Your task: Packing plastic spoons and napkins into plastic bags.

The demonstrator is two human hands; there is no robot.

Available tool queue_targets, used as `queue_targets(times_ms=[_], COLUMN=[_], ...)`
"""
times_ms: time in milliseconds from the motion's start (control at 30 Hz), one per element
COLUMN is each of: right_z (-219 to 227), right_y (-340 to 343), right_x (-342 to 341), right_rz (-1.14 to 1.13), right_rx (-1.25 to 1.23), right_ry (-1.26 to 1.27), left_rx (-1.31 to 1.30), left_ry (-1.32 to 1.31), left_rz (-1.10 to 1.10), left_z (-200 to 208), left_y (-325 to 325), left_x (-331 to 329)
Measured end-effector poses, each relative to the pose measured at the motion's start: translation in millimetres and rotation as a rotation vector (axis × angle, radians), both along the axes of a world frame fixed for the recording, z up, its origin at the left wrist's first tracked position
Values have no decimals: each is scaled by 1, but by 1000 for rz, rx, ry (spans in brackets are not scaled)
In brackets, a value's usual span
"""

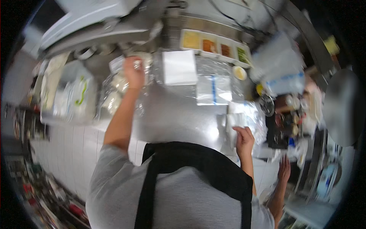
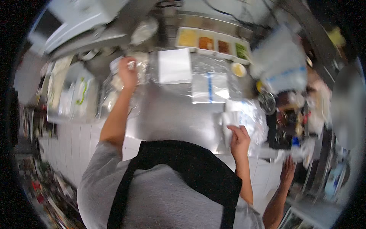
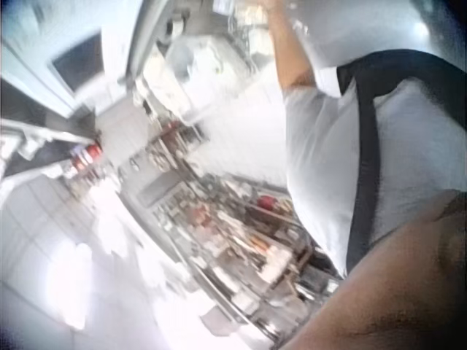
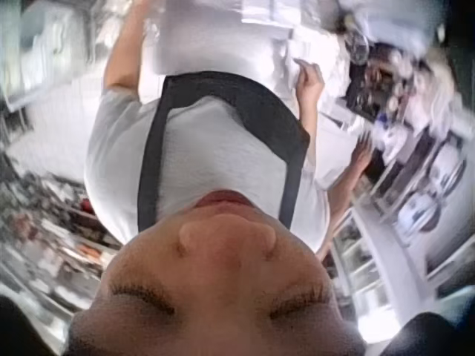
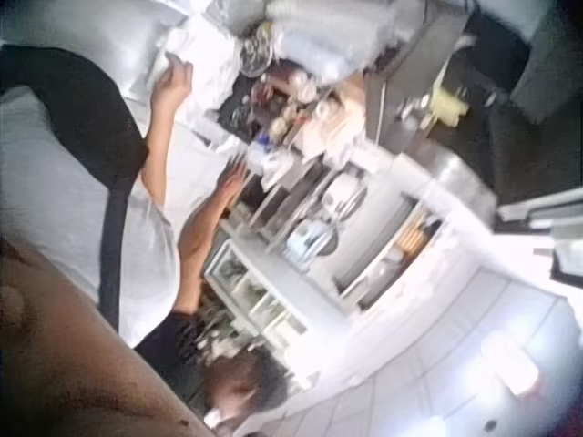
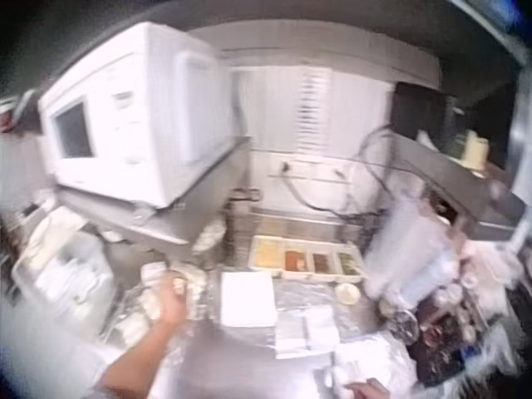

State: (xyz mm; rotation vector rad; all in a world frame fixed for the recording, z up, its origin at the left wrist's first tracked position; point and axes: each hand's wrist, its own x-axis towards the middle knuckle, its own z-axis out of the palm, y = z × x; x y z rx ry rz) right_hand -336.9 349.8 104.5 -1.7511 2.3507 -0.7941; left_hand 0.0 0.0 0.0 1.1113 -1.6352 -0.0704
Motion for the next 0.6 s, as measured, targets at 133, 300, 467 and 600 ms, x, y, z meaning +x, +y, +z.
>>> queue_targets(times_ms=[133, 300, 467, 600], right_z=[-58, -58, -62, -53], right_y=[-28, 23, 72, 113], right_x=[84, 96, 114, 127], right_rz=[-108, -172, -322, -475], right_rx=[-192, -166, -160, -164], right_ry=[-121, -203, -211, -255], left_rx=[-125, 125, -201, -15], left_ry=[-138, -188, -865, -1171], left_rz=[-381, -1345, -1421, -1150], left_z=[82, 97, 69, 35], left_y=[-31, 105, 234, 256], left_x=[-20, -170, -282, -346])
